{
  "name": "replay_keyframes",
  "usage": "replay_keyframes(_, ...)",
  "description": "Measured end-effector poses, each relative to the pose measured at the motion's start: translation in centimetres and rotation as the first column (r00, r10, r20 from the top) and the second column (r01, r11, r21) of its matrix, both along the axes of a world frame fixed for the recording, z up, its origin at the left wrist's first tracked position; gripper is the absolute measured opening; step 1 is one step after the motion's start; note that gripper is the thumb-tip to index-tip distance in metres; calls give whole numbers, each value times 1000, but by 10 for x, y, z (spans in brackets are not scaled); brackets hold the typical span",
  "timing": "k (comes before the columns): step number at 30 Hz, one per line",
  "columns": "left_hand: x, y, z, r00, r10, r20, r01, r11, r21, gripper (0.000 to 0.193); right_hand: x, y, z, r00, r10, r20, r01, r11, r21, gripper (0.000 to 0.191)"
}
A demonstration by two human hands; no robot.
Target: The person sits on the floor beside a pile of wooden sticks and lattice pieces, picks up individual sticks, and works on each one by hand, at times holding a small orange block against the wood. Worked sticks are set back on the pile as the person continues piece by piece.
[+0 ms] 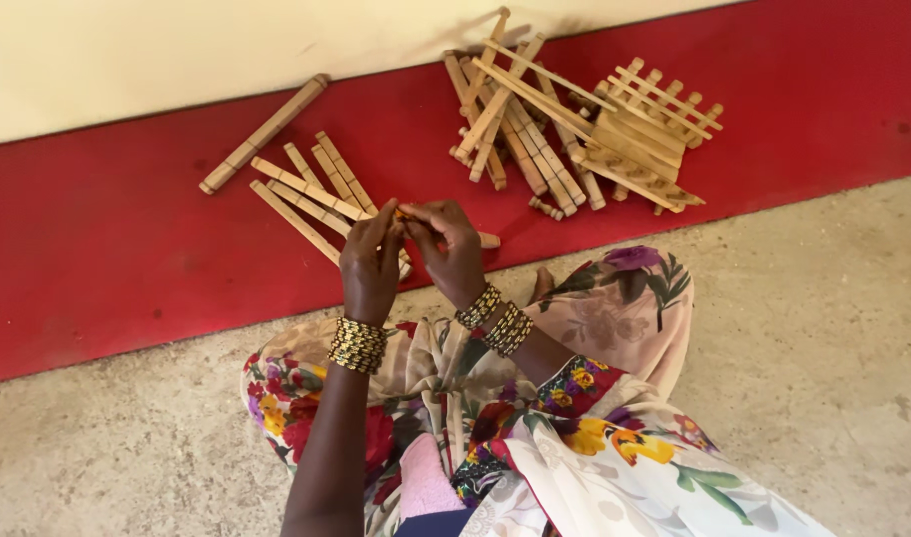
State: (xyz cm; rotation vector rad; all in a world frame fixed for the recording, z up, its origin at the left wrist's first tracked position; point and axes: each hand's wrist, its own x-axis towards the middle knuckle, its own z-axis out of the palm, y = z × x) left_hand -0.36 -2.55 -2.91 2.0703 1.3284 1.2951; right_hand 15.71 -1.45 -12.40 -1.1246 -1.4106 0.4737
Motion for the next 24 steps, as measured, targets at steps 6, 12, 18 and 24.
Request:
replay_keyframes(6, -3, -1, -9, 999, 15, 37, -17, 998, 68, 30, 30, -12, -29, 958, -226, 177, 248, 962, -116, 16)
replay_keyframes(12, 12, -1, -17, 996, 86, 22, -86, 996, -1, 35, 68, -17, -49, 885, -431, 175, 449, 690, -568, 13)
replay_keyframes(18, 18, -8, -3, 997, 71, 12, -72, 995, 68, 37, 64, -8, -41, 972, -202, 119, 234, 799, -554, 20)
replay_keyframes(24, 9, -2, 7, 998, -51, -20, 51, 999, 18, 39, 29, 5, -21, 985, -42, 166, 57, 995, -88, 26)
